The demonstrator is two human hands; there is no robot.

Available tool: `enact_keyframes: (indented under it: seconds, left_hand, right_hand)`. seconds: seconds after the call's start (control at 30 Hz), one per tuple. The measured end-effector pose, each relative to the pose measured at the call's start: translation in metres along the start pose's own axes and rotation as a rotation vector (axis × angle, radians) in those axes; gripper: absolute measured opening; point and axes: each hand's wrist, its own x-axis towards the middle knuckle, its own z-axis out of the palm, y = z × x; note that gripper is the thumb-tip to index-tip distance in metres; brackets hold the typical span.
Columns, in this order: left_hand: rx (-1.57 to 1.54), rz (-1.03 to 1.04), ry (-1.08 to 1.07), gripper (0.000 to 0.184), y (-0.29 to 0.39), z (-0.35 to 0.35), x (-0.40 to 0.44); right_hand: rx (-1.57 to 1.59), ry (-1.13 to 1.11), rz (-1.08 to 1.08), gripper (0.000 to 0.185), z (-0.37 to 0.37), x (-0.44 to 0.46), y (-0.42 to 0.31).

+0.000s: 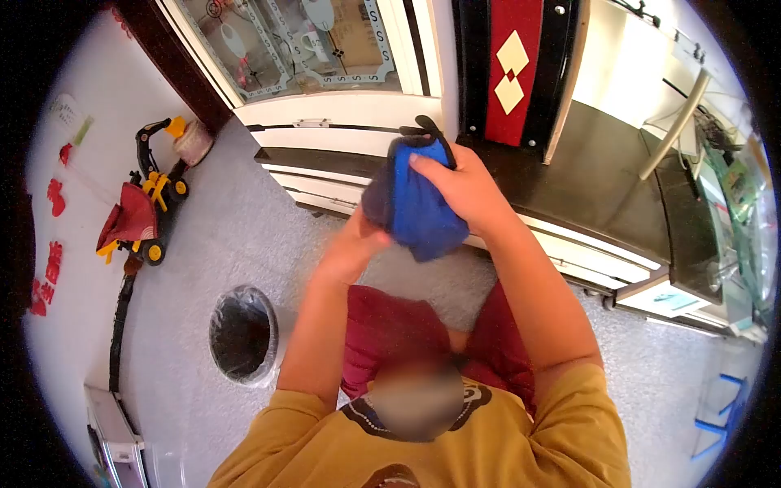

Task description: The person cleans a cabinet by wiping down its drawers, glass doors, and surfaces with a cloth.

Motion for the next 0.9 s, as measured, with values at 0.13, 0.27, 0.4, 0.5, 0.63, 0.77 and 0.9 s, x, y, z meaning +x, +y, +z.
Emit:
enact_keyframes:
  seconds: [0.13, 0.27, 0.4, 0.5, 0.63, 0.77, 0.9]
  left_hand:
    - [0.081, -0.002, -0.033, 0.099, -0.017, 0.024, 0.002]
    - [0.063, -0.292, 0.245, 0.075, -0.041, 0.02, -0.009]
    - [-0.217, -0.304, 0.185, 0.067, -0.038, 0.008, -0.02]
    - [-0.465, -0.286, 0.19, 0.064, -0.014, 0.017, -0.031]
    - [-0.643, -0.205, 0.213, 0.064, -0.038, 0.0, -0.038]
    - [-0.411, -0.12, 0.383, 0.057, -0.002, 0.019, -0.038]
    - [-0.644, -0.195, 0.373, 0.053, 0.017, 0.02, -0.042]
  right_hand:
    - [-0.079, 0.108, -0.038, 0.03, 0.002, -0.006, -0.022]
    - [-0.161, 0.204, -0.106, 0.028, -0.007, -0.001, -0.036]
    - [-0.233, 0.256, -0.053, 0.036, -0.015, 0.005, -0.039]
    - [0.082, 0.088, -0.03, 0.051, -0.014, 0.004, -0.024]
    - [0.213, -0.052, 0.201, 0.07, -0.008, -0.023, 0.047]
    - [0.348, -0.162, 0.481, 0.093, -0.017, -0.053, 0.105]
    - [-0.416, 0.112, -0.033, 0.077, -0.007, -0.055, 0.077]
